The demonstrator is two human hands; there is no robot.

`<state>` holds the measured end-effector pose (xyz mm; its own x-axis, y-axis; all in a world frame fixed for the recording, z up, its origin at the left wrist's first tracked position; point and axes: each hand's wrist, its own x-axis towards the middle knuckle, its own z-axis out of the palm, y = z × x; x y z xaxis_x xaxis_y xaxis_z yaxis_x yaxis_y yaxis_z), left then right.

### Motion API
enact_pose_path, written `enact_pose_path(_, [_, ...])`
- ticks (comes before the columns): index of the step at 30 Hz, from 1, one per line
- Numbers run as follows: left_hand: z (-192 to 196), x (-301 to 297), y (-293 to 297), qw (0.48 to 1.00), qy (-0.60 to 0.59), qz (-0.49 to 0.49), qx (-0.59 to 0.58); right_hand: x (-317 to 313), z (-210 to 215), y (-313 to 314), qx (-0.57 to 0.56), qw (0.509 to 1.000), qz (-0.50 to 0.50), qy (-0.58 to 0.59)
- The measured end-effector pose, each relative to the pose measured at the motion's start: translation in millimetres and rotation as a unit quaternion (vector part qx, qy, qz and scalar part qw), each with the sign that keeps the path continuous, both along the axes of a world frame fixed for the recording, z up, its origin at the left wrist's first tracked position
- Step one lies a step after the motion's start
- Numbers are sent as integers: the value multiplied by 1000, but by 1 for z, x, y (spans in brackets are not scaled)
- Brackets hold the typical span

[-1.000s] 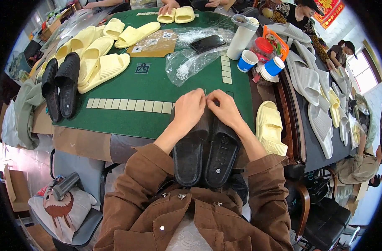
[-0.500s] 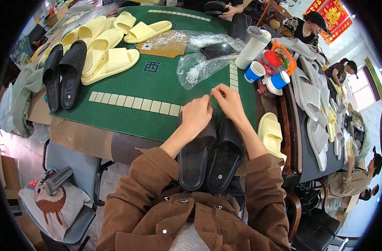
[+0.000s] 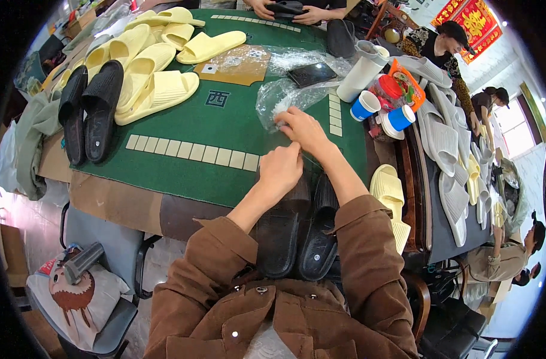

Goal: Assembling, stitching, and inspecting various pairs of slippers at a production table.

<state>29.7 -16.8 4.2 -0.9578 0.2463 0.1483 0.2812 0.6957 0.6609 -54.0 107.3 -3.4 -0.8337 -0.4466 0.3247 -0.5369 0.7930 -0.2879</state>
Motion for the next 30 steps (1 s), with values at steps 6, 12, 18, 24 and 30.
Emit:
enact_pose_path(6, [0,-3,-9,1000,14,2,-6,13,13,23,67,997,-43,3])
enact_pose_path(12, [4,-6,-18,1000,5,21,-1,25,20,28,-21,999,-39,-3])
enact_pose_path(18, [5,-4,-16,1000,-6,7,-15,18,-3,7,-118,993,25,-16])
enact_pose_path(24, [5,-4,-16,1000,-9,7,-27,-5,-1,-10,-70,995,20,-62])
enact_pose_path(30, [-1,-7,-13,1000,20,-10,-16,-28,-4,-37,-96,994,20,-56])
